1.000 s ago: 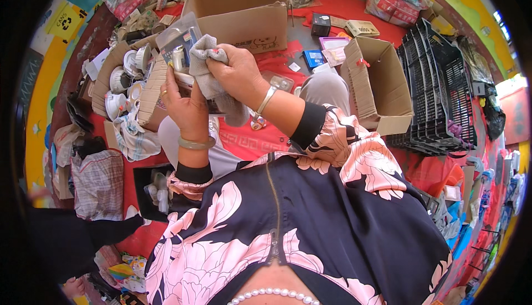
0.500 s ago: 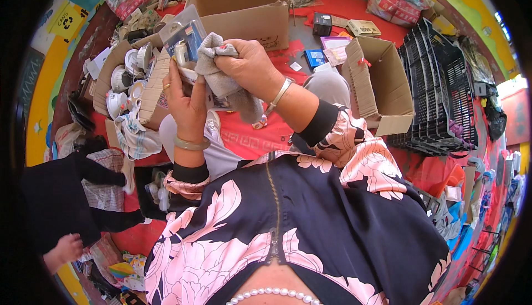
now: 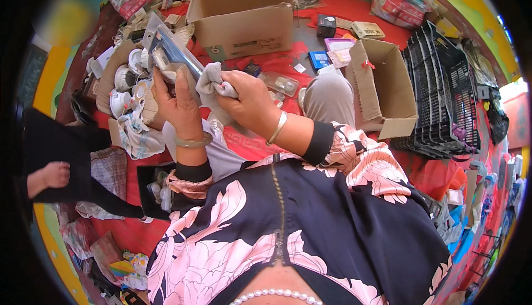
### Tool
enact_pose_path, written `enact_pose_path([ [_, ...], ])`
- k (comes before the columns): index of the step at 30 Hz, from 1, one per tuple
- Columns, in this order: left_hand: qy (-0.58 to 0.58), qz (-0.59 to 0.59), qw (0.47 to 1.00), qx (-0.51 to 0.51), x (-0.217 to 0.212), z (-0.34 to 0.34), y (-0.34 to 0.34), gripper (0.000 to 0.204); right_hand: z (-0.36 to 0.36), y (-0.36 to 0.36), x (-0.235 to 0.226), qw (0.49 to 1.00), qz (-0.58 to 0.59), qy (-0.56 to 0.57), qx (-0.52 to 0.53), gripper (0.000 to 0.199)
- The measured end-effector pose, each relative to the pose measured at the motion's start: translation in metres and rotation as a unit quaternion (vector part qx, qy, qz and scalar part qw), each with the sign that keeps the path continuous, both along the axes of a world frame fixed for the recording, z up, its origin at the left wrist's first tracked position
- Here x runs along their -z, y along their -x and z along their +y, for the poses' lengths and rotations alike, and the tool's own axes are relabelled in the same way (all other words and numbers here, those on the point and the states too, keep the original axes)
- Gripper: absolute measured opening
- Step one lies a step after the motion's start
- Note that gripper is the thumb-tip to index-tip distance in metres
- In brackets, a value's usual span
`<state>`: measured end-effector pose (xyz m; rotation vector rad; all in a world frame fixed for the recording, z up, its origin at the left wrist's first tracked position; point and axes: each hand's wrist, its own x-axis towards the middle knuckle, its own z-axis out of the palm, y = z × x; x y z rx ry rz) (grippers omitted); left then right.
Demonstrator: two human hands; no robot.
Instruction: The person picks up several packaged items and a payment terminal one by one, wiping each with a cloth.
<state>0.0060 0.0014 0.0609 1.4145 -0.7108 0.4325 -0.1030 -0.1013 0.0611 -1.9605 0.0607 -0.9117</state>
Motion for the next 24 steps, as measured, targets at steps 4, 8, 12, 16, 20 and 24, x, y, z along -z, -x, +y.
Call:
enact_pose_path([
  [4, 0.123, 0.085, 0.987, 0.060, 0.003, -0.003, -0.009, 0.045, 0.010, 0.001, -0.006, 0.990, -0.069, 0.121, 0.023, 0.045],
  [8, 0.200, 0.204, 0.948, 0.138, -0.006, -0.008, -0.002, 0.035, 0.008, -0.006, -0.006, 0.980, -0.106, 0.168, 0.030, 0.054],
  [12, 0.162, 0.215, 0.959, 0.084, -0.006, -0.005, -0.003, 0.034, 0.013, -0.008, -0.008, 0.980, -0.109, 0.165, 0.028, 0.052],
  [16, 0.207, 0.248, 0.944, 0.075, 0.000, 0.006, -0.017, 0.035, 0.009, -0.011, 0.013, 0.983, -0.044, 0.174, 0.032, 0.046],
  [20, 0.362, 0.383, 0.820, 0.224, -0.006, 0.016, -0.033, 0.036, -0.013, -0.014, 0.038, 0.995, 0.041, 0.074, 0.056, 0.037],
  [24, 0.373, 0.448, 0.771, 0.256, 0.007, 0.022, -0.047, 0.035, -0.025, -0.015, 0.016, 0.998, -0.039, 0.036, 0.043, 0.040],
])
